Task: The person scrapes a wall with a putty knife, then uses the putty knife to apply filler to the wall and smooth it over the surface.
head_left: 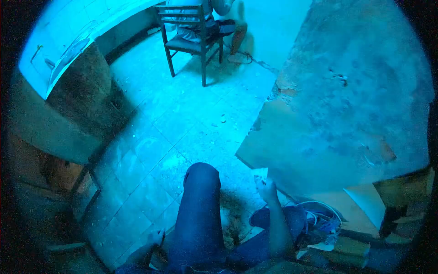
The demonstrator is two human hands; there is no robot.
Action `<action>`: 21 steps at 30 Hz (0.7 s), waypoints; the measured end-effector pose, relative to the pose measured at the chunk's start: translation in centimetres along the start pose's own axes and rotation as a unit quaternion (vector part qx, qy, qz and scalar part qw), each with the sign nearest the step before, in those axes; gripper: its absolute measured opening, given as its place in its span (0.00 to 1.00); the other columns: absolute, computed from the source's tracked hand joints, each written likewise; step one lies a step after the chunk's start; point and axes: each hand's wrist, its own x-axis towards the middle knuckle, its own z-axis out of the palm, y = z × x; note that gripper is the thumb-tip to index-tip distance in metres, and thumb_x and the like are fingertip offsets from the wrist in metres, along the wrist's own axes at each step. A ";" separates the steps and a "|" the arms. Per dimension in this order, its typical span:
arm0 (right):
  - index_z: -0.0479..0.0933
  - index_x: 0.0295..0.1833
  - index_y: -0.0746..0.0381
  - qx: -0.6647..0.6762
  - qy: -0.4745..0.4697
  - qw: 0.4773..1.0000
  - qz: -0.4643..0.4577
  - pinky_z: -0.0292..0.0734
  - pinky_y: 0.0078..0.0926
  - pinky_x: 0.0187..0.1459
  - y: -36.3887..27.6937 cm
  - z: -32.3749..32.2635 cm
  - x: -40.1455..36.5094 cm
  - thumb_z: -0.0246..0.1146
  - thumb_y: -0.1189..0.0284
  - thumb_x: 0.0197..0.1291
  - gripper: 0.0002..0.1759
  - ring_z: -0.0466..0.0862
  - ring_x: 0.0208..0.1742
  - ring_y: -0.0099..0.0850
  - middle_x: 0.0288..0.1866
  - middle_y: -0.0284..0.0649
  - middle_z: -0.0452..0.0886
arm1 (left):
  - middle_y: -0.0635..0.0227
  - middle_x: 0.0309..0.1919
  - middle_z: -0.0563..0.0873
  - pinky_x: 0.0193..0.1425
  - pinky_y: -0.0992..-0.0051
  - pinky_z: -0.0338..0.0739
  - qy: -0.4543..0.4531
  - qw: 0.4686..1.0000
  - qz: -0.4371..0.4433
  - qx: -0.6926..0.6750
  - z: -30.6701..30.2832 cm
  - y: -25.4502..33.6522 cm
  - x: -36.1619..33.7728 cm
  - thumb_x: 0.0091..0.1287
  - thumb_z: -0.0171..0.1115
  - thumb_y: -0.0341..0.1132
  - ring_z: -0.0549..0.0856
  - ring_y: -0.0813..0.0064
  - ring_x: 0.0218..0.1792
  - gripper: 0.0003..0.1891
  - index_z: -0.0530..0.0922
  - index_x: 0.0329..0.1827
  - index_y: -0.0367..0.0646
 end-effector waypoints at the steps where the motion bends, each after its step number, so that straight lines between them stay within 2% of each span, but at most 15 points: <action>1: 0.77 0.36 0.64 -0.043 -0.004 0.997 -0.060 0.69 0.29 0.21 -1.1 0.4 0.0 0.57 0.68 0.57 0.10 0.77 0.20 0.27 0.22 0.40 0.78 | 0.51 0.34 0.82 0.41 0.60 0.74 -0.007 1.000 -0.007 0.007 2.1 -2.8 1.3 0.63 0.46 0.56 0.82 0.54 0.35 0.25 0.82 0.36 0.44; 2: 0.77 0.34 0.65 -0.085 -0.008 0.989 -0.121 0.70 0.33 0.22 -1.7 0.5 0.7 0.56 0.69 0.56 0.10 0.78 0.22 0.30 0.22 0.43 0.78 | 0.52 0.31 0.82 0.39 0.60 0.74 0.003 0.999 -0.041 -0.016 4.8 -6.7 3.1 0.62 0.47 0.56 0.82 0.55 0.33 0.25 0.82 0.34 0.43; 4: 0.77 0.34 0.65 -0.087 -0.027 0.989 -0.119 0.70 0.35 0.24 -0.1 0.5 2.5 0.56 0.69 0.56 0.10 0.79 0.23 0.34 0.22 0.45 0.78 | 0.53 0.29 0.82 0.37 0.60 0.74 0.013 0.996 -0.079 -0.030 4.6 -7.6 4.5 0.62 0.47 0.56 0.82 0.56 0.31 0.25 0.82 0.32 0.43; 5: 0.76 0.33 0.66 -0.094 -0.052 0.987 -0.123 0.70 0.37 0.25 1.3 0.2 2.5 0.56 0.69 0.57 0.11 0.79 0.24 0.38 0.23 0.47 0.78 | 0.53 0.26 0.82 0.36 0.60 0.73 0.047 0.999 -0.002 0.016 3.8 -7.4 3.8 0.62 0.47 0.55 0.82 0.57 0.30 0.25 0.82 0.31 0.42; 6: 0.75 0.32 0.68 -0.216 -0.016 0.955 -0.202 0.70 0.42 0.27 5.0 -0.1 3.3 0.56 0.67 0.57 0.13 0.80 0.27 0.46 0.25 0.50 0.79 | 0.54 0.24 0.82 0.34 0.60 0.73 0.081 0.992 0.077 0.061 2.8 -7.0 3.1 0.62 0.48 0.55 0.82 0.57 0.29 0.25 0.81 0.29 0.41; 7: 0.75 0.32 0.68 -0.210 -0.015 0.957 -0.200 0.70 0.42 0.27 4.7 -0.5 3.5 0.56 0.67 0.57 0.13 0.80 0.27 0.46 0.25 0.50 0.79 | 0.54 0.24 0.82 0.34 0.60 0.73 0.082 0.991 0.076 0.067 1.6 -6.6 3.6 0.62 0.48 0.55 0.82 0.57 0.29 0.25 0.81 0.29 0.41; 9: 0.74 0.32 0.70 -0.279 0.000 0.950 -0.140 0.70 0.43 0.30 2.0 -2.0 4.4 0.56 0.64 0.57 0.17 0.79 0.30 0.50 0.28 0.53 0.78 | 0.54 0.23 0.81 0.33 0.61 0.71 0.046 0.992 -0.097 -0.070 -0.6 -3.1 4.3 0.62 0.48 0.55 0.81 0.60 0.28 0.25 0.81 0.29 0.40; 10: 0.76 0.37 0.69 -0.262 -0.005 0.956 -0.134 0.73 0.39 0.33 0.2 -2.8 4.5 0.55 0.67 0.57 0.15 0.80 0.33 0.49 0.28 0.54 0.78 | 0.54 0.23 0.81 0.33 0.61 0.71 0.053 0.992 -0.086 -0.070 -0.6 -2.1 4.6 0.62 0.48 0.55 0.81 0.60 0.28 0.25 0.81 0.29 0.40; 13: 0.75 0.33 0.70 -0.172 0.043 0.981 -0.079 0.72 0.42 0.32 -0.8 -2.9 4.4 0.56 0.65 0.57 0.16 0.80 0.31 0.50 0.26 0.54 0.78 | 0.56 0.24 0.82 0.33 0.63 0.71 0.015 0.997 -0.043 -0.066 -2.4 -1.6 4.5 0.64 0.46 0.56 0.80 0.67 0.27 0.27 0.80 0.31 0.37; 14: 0.74 0.35 0.70 -0.130 -0.001 0.991 -0.024 0.70 0.44 0.34 -0.7 -3.0 4.2 0.57 0.64 0.57 0.16 0.79 0.34 0.51 0.30 0.56 0.78 | 0.56 0.24 0.82 0.33 0.63 0.71 0.019 0.997 -0.032 -0.060 -2.6 -1.2 4.7 0.64 0.46 0.56 0.80 0.67 0.27 0.27 0.80 0.31 0.37; 15: 0.74 0.35 0.70 -0.125 0.008 0.992 -0.025 0.70 0.44 0.34 -0.4 -2.9 4.1 0.57 0.64 0.57 0.16 0.79 0.34 0.51 0.30 0.56 0.78 | 0.56 0.25 0.82 0.34 0.63 0.71 0.021 0.998 -0.023 -0.057 -2.4 -1.0 4.4 0.63 0.46 0.55 0.80 0.67 0.27 0.27 0.79 0.31 0.37; 17: 0.72 0.41 0.70 -0.238 0.073 0.933 -0.259 0.70 0.44 0.37 0.9 -2.4 2.6 0.58 0.64 0.56 0.18 0.78 0.40 0.52 0.36 0.58 0.77 | 0.57 0.26 0.81 0.35 0.63 0.71 0.013 0.998 -0.011 -0.055 -1.8 -1.9 4.7 0.63 0.47 0.54 0.80 0.67 0.28 0.25 0.79 0.33 0.38; 18: 0.69 0.46 0.70 -0.263 -0.027 0.957 -0.123 0.70 0.43 0.42 1.5 -2.7 1.9 0.59 0.64 0.55 0.20 0.76 0.45 0.53 0.41 0.60 0.75 | 0.57 0.26 0.81 0.35 0.64 0.71 0.010 0.998 -0.006 -0.054 -1.7 -2.2 4.8 0.63 0.48 0.54 0.80 0.67 0.29 0.25 0.79 0.33 0.38; 19: 0.69 0.46 0.70 -0.262 -0.025 0.957 -0.125 0.70 0.43 0.42 2.0 -2.7 1.1 0.59 0.64 0.55 0.20 0.76 0.45 0.53 0.41 0.60 0.75 | 0.58 0.27 0.81 0.35 0.64 0.72 0.006 0.999 -0.003 -0.054 -1.6 -2.3 4.8 0.63 0.48 0.53 0.80 0.68 0.29 0.24 0.79 0.34 0.38; 21: 0.70 0.45 0.71 -0.263 0.049 0.930 -0.251 0.71 0.43 0.43 3.7 -2.7 0.1 0.58 0.63 0.56 0.21 0.76 0.43 0.55 0.39 0.61 0.75 | 0.59 0.28 0.81 0.36 0.65 0.72 -0.003 0.999 0.007 -0.050 -1.5 -2.4 4.6 0.63 0.49 0.52 0.79 0.68 0.30 0.23 0.79 0.36 0.39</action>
